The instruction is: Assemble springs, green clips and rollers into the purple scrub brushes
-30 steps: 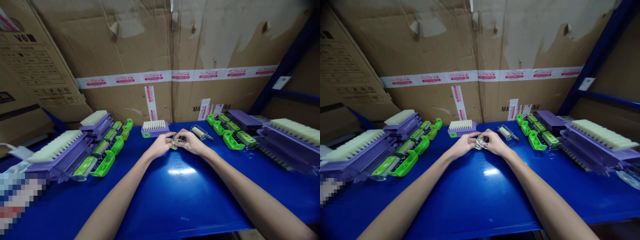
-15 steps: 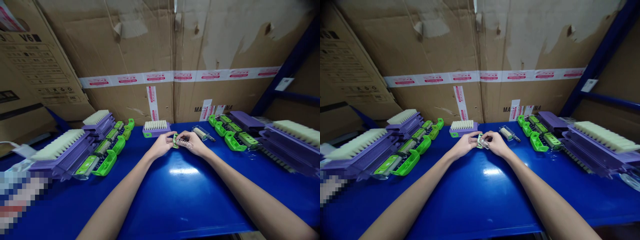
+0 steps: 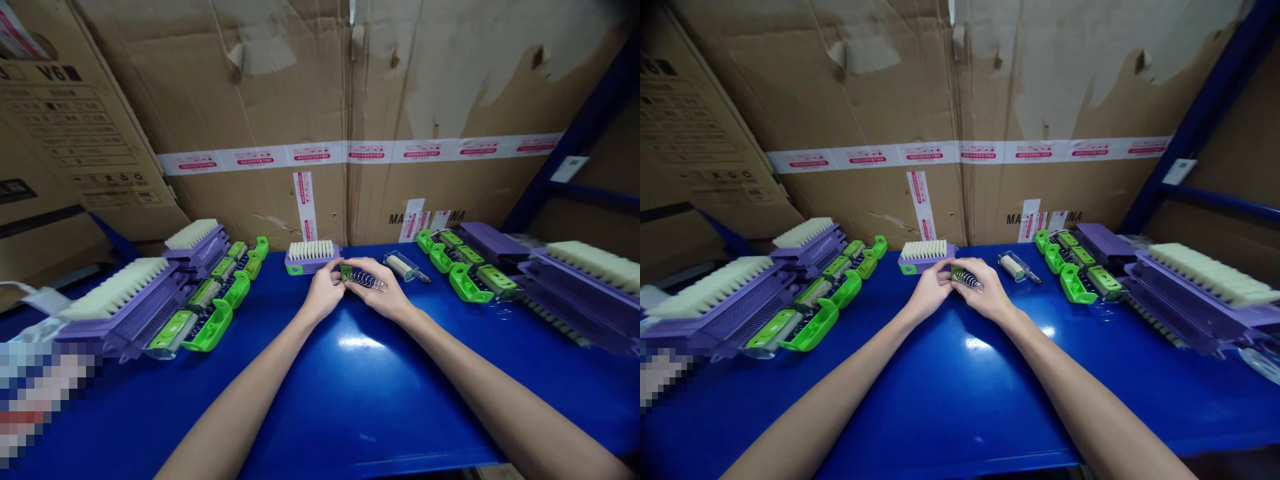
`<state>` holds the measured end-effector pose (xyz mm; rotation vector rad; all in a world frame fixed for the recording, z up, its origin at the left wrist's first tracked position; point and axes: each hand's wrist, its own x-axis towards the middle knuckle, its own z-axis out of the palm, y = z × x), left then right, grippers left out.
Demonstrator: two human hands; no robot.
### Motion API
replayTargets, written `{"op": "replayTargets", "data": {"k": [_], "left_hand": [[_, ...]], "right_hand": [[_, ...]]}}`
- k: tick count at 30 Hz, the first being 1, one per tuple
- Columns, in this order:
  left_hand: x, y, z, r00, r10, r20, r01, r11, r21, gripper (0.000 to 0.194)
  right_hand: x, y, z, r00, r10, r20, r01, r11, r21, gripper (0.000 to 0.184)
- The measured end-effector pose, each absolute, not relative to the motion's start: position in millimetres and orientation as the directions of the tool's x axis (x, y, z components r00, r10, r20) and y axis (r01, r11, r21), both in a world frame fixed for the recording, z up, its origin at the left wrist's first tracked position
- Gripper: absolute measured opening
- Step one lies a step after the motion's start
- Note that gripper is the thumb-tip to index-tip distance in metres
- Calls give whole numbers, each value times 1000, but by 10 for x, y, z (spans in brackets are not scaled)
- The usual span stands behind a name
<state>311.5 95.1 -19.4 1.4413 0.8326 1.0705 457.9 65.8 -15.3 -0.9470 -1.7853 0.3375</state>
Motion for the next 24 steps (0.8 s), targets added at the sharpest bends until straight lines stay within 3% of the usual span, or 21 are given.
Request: {"op": "replayTargets", "data": {"k": [4, 13, 19, 24], "left_hand": [[3143, 910, -199, 325, 932, 157, -39, -153, 987, 62], [3177, 865, -208, 344, 925, 160, -74, -143, 987, 65], [3185, 815, -159, 305, 935, 182, -16, -186, 982, 62], [3172, 786, -183, 276, 911, 306, 104, -345, 933, 59]], "right_hand": [[4598, 689, -194, -155, 733, 663, 444, 651, -616, 15], [4653, 707, -172, -97, 790, 605, 456, 576, -679, 11], [4616, 690, -158, 12, 854, 520, 370, 479, -796, 16], [4570, 678, -137, 109, 893, 436, 253, 400, -881, 23]]}}
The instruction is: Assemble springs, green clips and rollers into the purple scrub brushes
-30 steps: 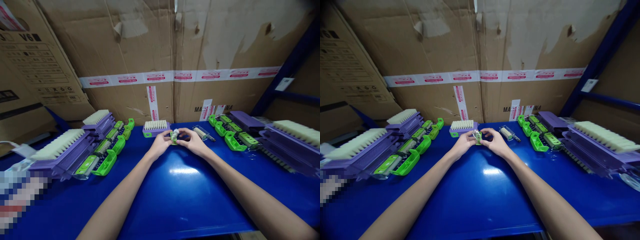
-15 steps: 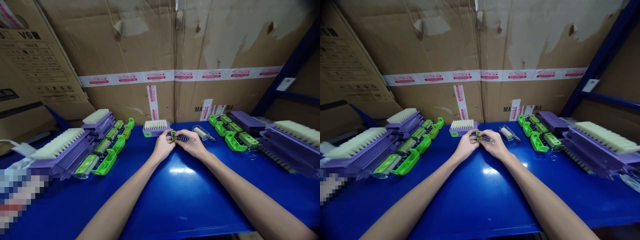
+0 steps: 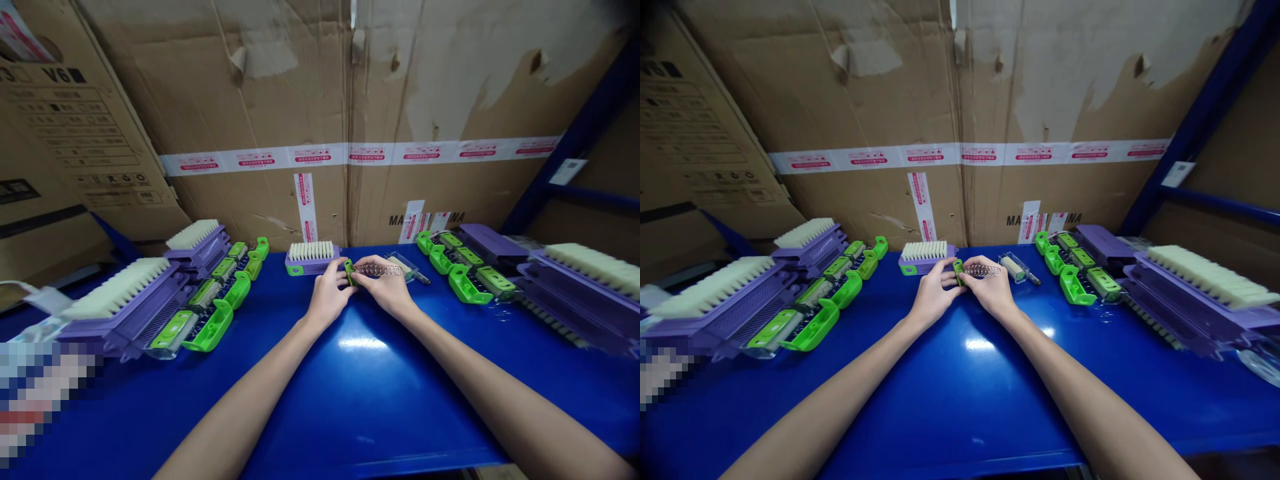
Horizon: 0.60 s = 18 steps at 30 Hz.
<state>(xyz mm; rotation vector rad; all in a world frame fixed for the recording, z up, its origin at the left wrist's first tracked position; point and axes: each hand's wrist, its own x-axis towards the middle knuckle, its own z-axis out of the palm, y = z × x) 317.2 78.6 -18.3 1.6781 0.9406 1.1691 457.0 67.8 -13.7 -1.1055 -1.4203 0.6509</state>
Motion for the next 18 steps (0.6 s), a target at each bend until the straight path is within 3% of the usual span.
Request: {"op": "replayTargets", "data": {"k": [6, 9, 15, 18], "left_hand": [[3129, 811, -284, 311, 838, 447, 301, -533, 791, 57], [3144, 802, -246, 283, 866, 412, 265, -484, 834, 59], [3174, 801, -140, 149, 949, 279, 118, -297, 948, 60], [3175, 816, -151, 155, 950, 271, 84, -286, 955, 61]], "right_hand": [[4535, 675, -105, 232, 930, 287, 100, 271, -957, 31], [4541, 682, -129, 222, 938, 267, 66, 259, -964, 35], [4538, 683, -213, 156, 908, 389, 273, 339, -900, 46], [4529, 688, -237, 90, 924, 370, 257, 338, -905, 51]]}}
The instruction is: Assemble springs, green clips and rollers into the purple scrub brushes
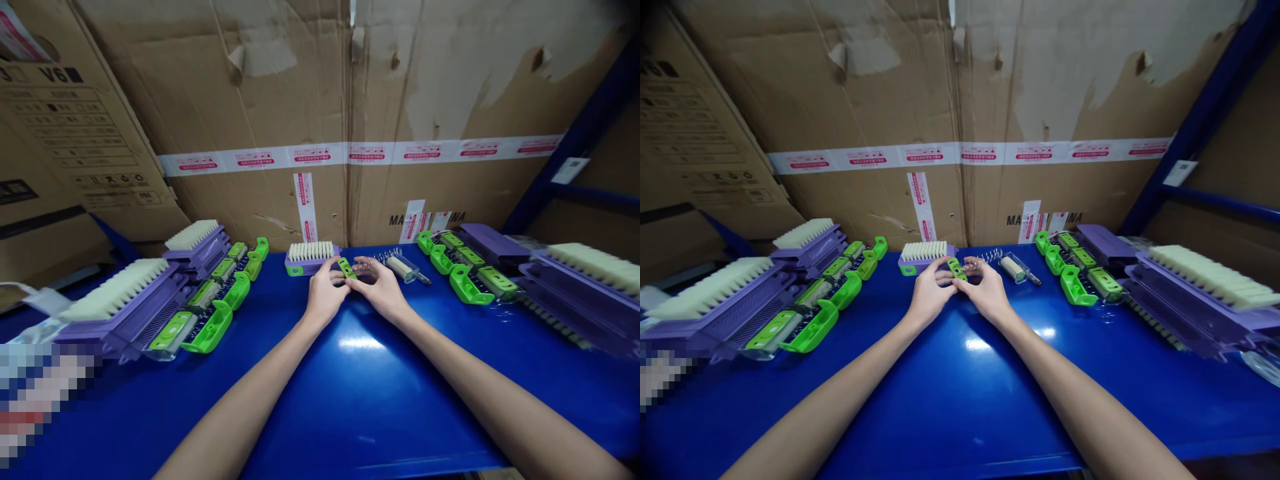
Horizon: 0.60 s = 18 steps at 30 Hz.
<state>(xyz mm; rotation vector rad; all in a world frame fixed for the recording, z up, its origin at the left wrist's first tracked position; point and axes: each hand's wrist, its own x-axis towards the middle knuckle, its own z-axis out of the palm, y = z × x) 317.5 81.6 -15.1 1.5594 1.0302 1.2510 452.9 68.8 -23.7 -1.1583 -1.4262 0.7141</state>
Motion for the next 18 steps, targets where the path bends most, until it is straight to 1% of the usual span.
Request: {"op": "replayTargets", "data": {"k": [5, 12, 15, 18], "left_hand": [[3186, 812, -179, 174, 933, 315, 123, -338, 933, 62], [3202, 786, -150, 201, 934, 297, 229, -339, 912, 65], [3166, 808, -126, 237, 916, 323, 301, -385, 872, 66], [3069, 875, -103, 251, 895, 369, 411, -444, 796, 65]], "right_hand": [[4534, 695, -219, 106, 944, 313, 237, 282, -930, 48], [4522, 692, -188, 150, 960, 238, 246, 197, -949, 58], [4535, 691, -174, 210, 947, 241, 258, 184, -948, 61], [4579, 687, -145, 277, 928, 248, 298, 162, -941, 59]]}}
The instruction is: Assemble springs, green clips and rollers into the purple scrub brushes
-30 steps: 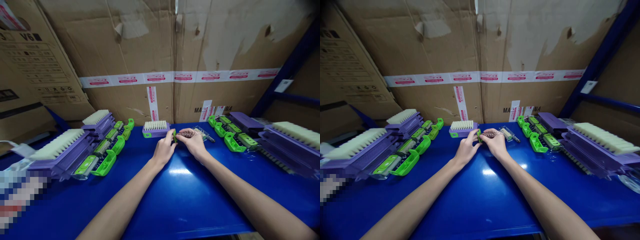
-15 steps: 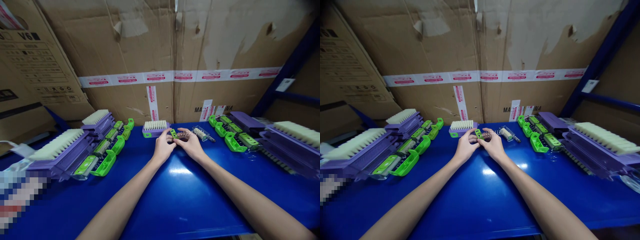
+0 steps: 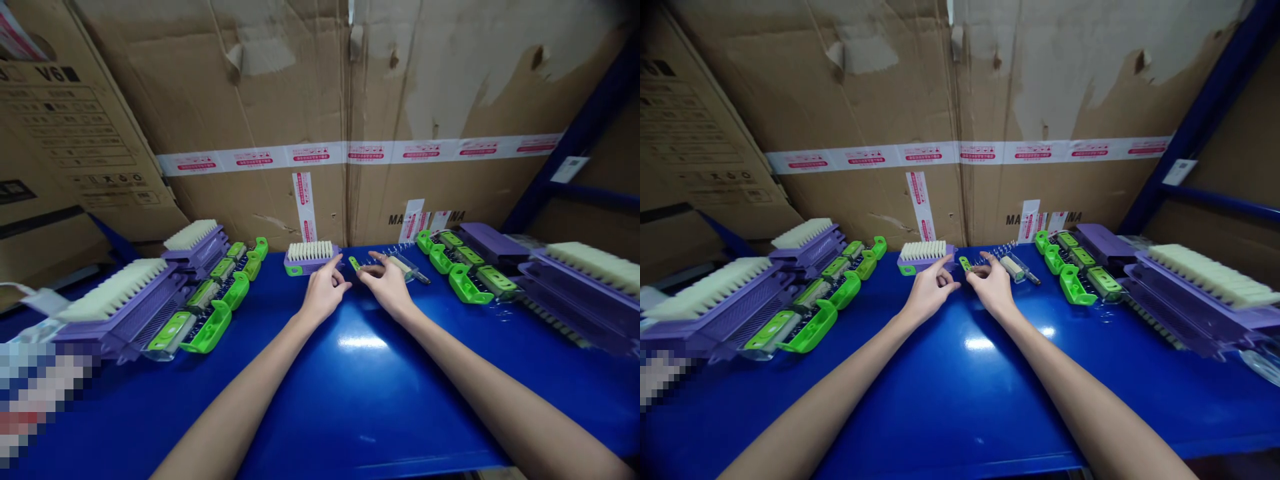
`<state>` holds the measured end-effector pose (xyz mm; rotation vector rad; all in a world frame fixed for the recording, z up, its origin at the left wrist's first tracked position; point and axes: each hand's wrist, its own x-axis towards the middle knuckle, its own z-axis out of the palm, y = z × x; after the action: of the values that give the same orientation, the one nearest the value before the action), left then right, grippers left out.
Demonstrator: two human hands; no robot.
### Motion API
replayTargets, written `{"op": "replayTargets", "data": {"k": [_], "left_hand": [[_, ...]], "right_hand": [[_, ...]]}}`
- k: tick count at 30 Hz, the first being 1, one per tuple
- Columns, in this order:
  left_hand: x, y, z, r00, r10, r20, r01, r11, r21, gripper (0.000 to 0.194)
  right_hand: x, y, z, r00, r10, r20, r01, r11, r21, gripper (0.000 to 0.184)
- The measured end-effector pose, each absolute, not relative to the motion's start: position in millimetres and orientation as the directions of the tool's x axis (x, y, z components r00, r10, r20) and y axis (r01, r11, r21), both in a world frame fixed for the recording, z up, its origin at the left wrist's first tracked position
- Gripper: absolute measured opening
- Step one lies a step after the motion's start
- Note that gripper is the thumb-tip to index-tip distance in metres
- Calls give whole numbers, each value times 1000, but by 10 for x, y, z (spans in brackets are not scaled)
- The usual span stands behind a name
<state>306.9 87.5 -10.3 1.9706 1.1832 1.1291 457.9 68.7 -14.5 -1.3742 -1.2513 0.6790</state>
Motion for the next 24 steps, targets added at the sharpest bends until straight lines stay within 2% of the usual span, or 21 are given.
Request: {"op": "replayTargets", "data": {"k": [4, 8, 12, 15, 18, 21, 24], "left_hand": [[2895, 999, -79, 245, 856, 455, 574, -507, 643, 50], [2764, 1070, -58, 202, 841, 502, 653, -498, 571, 31], [2688, 1080, -56, 192, 755, 627, 806, -486, 338, 31], [2650, 1097, -94, 249, 717, 651, 864, -468, 184, 41], [2615, 1145, -159, 334, 690, 642, 870, -488, 72, 49], [2584, 1193, -190, 374, 683, 627, 869, -495, 22, 51], [2567, 1210, -164, 361, 699, 618, 881, -472, 19, 49]], "right_hand": [[4649, 684, -120, 291, 915, 280, 448, 128, -885, 58], [4689, 680, -124, 255, 914, 316, 616, 98, -782, 53], [4716, 666, -100, 229, 882, 411, 736, 119, -666, 46], [4741, 650, -55, 235, 872, 430, 753, 116, -648, 47], [4765, 635, -7, 293, 841, 455, 710, 127, -692, 47], [4786, 623, 35, 379, 773, 509, 647, 172, -743, 45], [4815, 620, 71, 461, 700, 546, 600, 208, -772, 40]]}}
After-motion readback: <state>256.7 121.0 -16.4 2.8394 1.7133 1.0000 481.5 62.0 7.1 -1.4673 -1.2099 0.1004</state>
